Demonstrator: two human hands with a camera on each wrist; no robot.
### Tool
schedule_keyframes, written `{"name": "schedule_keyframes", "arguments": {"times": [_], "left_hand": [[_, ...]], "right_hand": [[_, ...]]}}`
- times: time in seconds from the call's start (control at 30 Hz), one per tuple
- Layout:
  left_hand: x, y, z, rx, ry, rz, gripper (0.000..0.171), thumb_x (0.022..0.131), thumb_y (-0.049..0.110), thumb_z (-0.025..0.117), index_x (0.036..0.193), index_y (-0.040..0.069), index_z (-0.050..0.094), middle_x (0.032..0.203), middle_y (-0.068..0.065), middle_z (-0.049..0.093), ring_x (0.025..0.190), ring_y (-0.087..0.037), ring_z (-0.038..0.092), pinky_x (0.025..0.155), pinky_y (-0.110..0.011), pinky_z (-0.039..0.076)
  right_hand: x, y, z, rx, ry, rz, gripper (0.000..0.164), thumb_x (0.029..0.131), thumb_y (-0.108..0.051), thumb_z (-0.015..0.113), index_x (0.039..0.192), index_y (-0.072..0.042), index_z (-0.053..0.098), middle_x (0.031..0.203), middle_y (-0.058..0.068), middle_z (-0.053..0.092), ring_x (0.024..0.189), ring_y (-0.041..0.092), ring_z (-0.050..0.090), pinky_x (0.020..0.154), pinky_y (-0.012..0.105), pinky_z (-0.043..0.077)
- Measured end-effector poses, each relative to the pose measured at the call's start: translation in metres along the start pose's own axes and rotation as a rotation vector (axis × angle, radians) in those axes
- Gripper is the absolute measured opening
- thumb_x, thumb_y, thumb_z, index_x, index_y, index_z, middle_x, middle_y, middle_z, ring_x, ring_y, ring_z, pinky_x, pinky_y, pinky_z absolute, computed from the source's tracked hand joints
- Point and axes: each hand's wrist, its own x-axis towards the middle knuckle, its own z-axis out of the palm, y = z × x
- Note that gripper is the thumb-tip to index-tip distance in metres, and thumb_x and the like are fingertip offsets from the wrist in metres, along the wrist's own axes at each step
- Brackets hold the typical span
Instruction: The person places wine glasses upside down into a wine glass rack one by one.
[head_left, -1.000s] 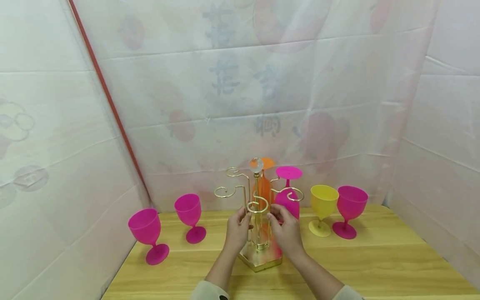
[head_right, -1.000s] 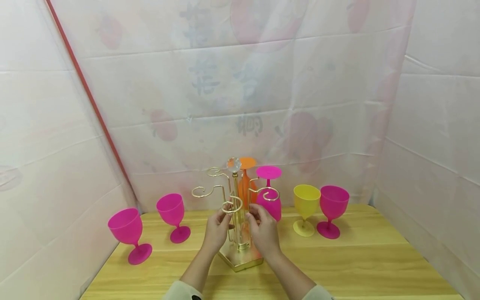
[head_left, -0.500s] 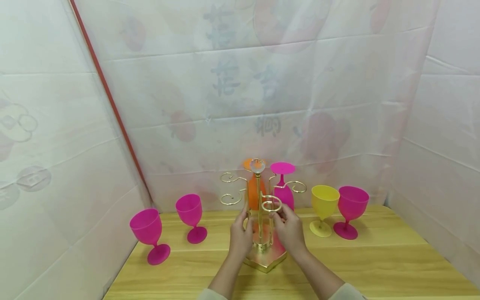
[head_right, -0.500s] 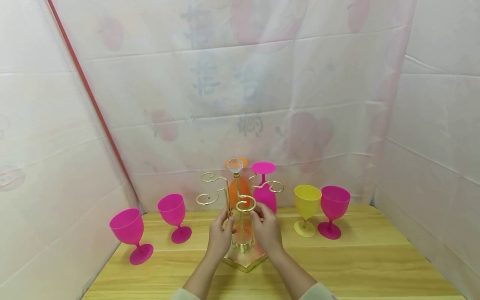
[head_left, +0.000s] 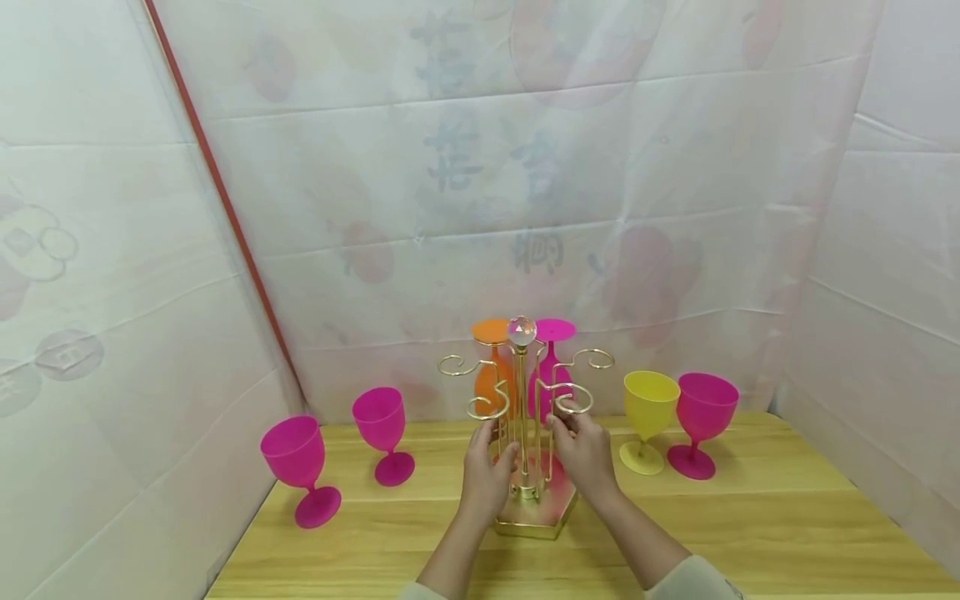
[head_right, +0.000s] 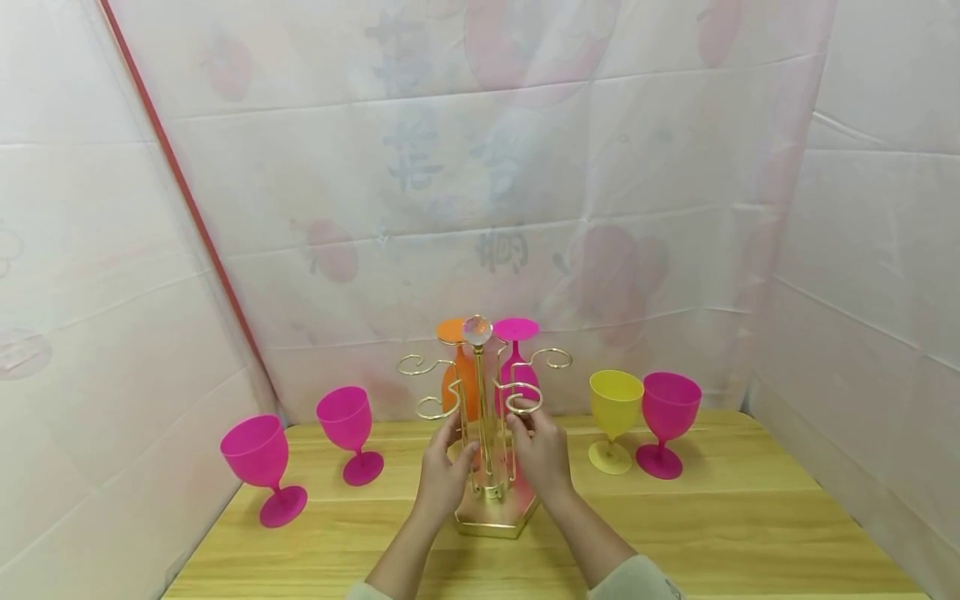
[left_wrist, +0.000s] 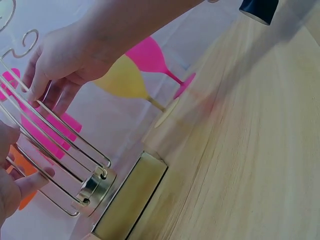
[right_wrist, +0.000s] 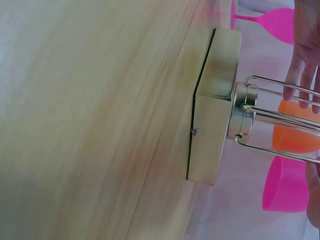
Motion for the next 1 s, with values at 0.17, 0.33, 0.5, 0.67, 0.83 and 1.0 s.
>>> {"name": "schedule_keyframes", "arguments": {"times": [0.17, 0.33, 0.5, 0.67, 0.83, 1.0], "left_hand": [[0.000, 0.001, 0.002, 0.015, 0.016, -0.011, 0.059, 0.093, 0.010, 0.066, 0.147, 0.005, 0.040, 0.135, -0.017, 0.051, 0.123, -0.035, 0.050, 0.070, -0.024, 0.059], [0.000, 0.002, 0.003, 0.059, 0.036, -0.008, 0.059, 0.091, 0.011, 0.069, 0.144, 0.008, 0.043, 0.132, -0.014, 0.055, 0.123, -0.035, 0.052, 0.091, -0.039, 0.056], [0.000, 0.005, 0.000, 0.145, 0.043, 0.009, 0.059, 0.091, 0.018, 0.071, 0.142, 0.007, 0.045, 0.131, -0.009, 0.058, 0.120, -0.030, 0.056, 0.104, -0.052, 0.045], [0.005, 0.013, -0.010, 0.178, -0.011, 0.009, 0.048, 0.098, 0.030, 0.061, 0.138, 0.007, 0.049, 0.124, -0.008, 0.062, 0.114, -0.029, 0.060, 0.096, -0.052, 0.051], [0.014, 0.022, -0.017, 0.170, -0.014, -0.020, 0.034, 0.105, 0.029, 0.044, 0.131, 0.013, 0.059, 0.120, -0.010, 0.067, 0.099, -0.030, 0.065, 0.075, -0.039, 0.056], [0.023, 0.034, -0.019, 0.149, 0.045, -0.012, 0.033, 0.105, 0.029, 0.044, 0.125, 0.011, 0.063, 0.121, -0.011, 0.068, 0.099, -0.031, 0.066, 0.075, -0.038, 0.056]], "right_hand": [[0.002, 0.002, -0.001, -0.004, -0.013, 0.053, 0.021, 0.089, -0.005, 0.070, 0.110, 0.000, 0.071, 0.099, 0.014, 0.075, 0.089, 0.027, 0.074, 0.071, 0.025, 0.059], [0.004, 0.004, 0.001, 0.003, -0.026, 0.107, 0.024, 0.090, -0.007, 0.070, 0.113, 0.000, 0.069, 0.097, 0.012, 0.075, 0.087, 0.024, 0.073, 0.071, 0.021, 0.058], [0.004, 0.006, 0.002, 0.022, -0.024, 0.107, 0.022, 0.090, -0.004, 0.070, 0.111, -0.001, 0.069, 0.092, 0.008, 0.074, 0.083, 0.022, 0.072, 0.069, 0.021, 0.057], [0.004, 0.007, 0.002, 0.036, -0.022, 0.107, 0.022, 0.089, -0.002, 0.069, 0.111, 0.000, 0.068, 0.093, 0.010, 0.073, 0.084, 0.023, 0.072, 0.071, 0.021, 0.058], [0.001, 0.007, 0.002, 0.034, -0.020, 0.098, 0.023, 0.089, -0.002, 0.070, 0.111, 0.002, 0.068, 0.092, 0.009, 0.073, 0.082, 0.023, 0.071, 0.070, 0.020, 0.057], [-0.001, 0.007, 0.003, 0.035, -0.016, 0.087, 0.022, 0.088, -0.003, 0.071, 0.110, 0.000, 0.069, 0.091, 0.007, 0.074, 0.081, 0.020, 0.071, 0.068, 0.020, 0.057]]}}
